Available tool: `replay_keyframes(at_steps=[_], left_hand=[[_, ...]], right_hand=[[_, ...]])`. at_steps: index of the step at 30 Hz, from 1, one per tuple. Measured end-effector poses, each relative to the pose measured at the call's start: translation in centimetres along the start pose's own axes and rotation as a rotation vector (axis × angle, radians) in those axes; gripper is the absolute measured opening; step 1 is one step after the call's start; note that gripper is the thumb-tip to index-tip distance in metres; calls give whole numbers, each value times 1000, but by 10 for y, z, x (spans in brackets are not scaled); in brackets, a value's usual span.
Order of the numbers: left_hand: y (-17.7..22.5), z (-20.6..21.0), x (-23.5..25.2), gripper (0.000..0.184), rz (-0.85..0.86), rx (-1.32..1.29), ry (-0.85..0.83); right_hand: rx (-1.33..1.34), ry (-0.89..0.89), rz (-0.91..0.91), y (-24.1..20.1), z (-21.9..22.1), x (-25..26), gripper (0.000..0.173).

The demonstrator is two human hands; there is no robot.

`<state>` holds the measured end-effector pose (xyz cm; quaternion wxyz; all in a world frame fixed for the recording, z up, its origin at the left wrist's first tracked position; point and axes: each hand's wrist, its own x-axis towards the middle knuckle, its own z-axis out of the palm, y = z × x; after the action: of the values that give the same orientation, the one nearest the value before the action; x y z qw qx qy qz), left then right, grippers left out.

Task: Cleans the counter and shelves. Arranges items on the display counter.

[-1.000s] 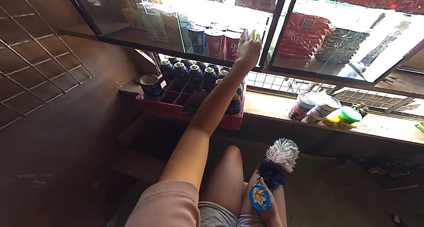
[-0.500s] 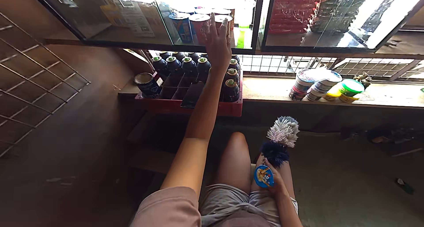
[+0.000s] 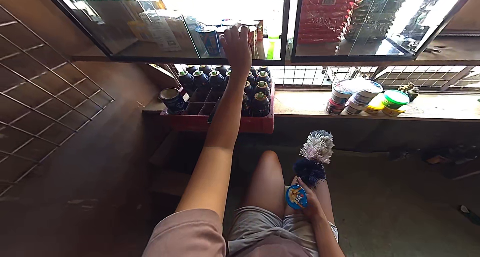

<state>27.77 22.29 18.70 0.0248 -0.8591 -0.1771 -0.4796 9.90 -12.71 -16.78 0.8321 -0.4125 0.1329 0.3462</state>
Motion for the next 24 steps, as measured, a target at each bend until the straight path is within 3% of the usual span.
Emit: replay_keyframes(at_steps=[7,11,14,20,24], left_hand=[[-10,-2,1,40,43,-44,-40],[-18,-1,-12,61,-5,-119,39],[-27,2,-14,74,-81,-207,-8],[-35,9,-10,73,-74,-279,-57],[-26,2,-26,84,-81,-316,67]], right_hand=[[-7,-6,2,-1,1,2,35],[-11,6,-2,-1,4,0,35],[-36,22,-5,-2,3,1,31],[-30,15,5,-3,4,1,36],[-15,-12,14,-4,2,-2,36]])
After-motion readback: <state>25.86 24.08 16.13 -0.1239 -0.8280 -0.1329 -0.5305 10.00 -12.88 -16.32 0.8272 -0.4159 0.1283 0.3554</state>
